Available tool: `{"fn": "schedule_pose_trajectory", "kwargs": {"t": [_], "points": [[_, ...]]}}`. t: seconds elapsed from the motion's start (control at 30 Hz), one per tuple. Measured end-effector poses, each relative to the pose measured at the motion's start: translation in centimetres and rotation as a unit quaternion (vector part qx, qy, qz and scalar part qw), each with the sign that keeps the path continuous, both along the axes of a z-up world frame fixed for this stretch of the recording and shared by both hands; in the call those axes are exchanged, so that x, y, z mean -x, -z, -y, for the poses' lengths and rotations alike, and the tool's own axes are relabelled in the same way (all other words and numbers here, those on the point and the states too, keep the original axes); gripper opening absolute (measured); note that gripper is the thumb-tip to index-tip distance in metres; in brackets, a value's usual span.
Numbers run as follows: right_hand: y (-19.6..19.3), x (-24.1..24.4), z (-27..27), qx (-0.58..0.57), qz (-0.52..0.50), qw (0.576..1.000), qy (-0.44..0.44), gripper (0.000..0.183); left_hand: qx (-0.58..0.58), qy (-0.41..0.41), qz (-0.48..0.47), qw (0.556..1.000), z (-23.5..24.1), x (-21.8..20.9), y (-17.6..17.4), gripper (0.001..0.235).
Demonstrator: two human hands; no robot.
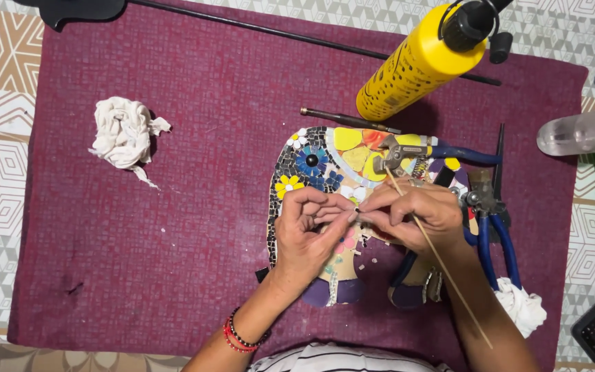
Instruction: Filling an elephant-shaped mosaic pattern with small tiles and beads using hands and small tools.
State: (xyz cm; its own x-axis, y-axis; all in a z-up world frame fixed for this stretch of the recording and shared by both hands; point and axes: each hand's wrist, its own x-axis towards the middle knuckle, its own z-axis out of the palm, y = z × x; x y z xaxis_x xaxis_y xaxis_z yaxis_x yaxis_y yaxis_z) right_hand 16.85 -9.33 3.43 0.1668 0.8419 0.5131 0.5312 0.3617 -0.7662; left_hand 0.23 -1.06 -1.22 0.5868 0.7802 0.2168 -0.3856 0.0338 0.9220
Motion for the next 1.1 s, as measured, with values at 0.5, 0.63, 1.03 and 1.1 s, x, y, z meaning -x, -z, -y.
{"fn": "schedule_pose_trajectory", "kwargs": {"t": [0.5, 0.63, 1.03, 1.1], "points": [[1.8, 0.8, -1.1, -0.022, 0.026, 0.999, 0.002, 0.033, 0.020, -0.021, -0.025, 0.999, -0.4, 0.7, -0.7, 0.031], [1.3, 0.7, -1.7, -0.018, 0.021, 1.000, -0.008, 0.032, 0.034, -0.030, -0.039, 0.998, -0.2, 0.8, -1.5, 0.032], [1.6, 1.6, -2.3, 0.004, 0.133, 0.991, 0.028, 0.045, 0.163, -0.077, -0.059, 0.982, 0.4, 0.8, -1.8, 0.031], [0.6, 1.7, -2.5, 0.017, 0.115, 0.993, 0.012, 0.043, 0.155, -0.061, -0.031, 0.986, 0.3, 0.8, -2.0, 0.035]]}}
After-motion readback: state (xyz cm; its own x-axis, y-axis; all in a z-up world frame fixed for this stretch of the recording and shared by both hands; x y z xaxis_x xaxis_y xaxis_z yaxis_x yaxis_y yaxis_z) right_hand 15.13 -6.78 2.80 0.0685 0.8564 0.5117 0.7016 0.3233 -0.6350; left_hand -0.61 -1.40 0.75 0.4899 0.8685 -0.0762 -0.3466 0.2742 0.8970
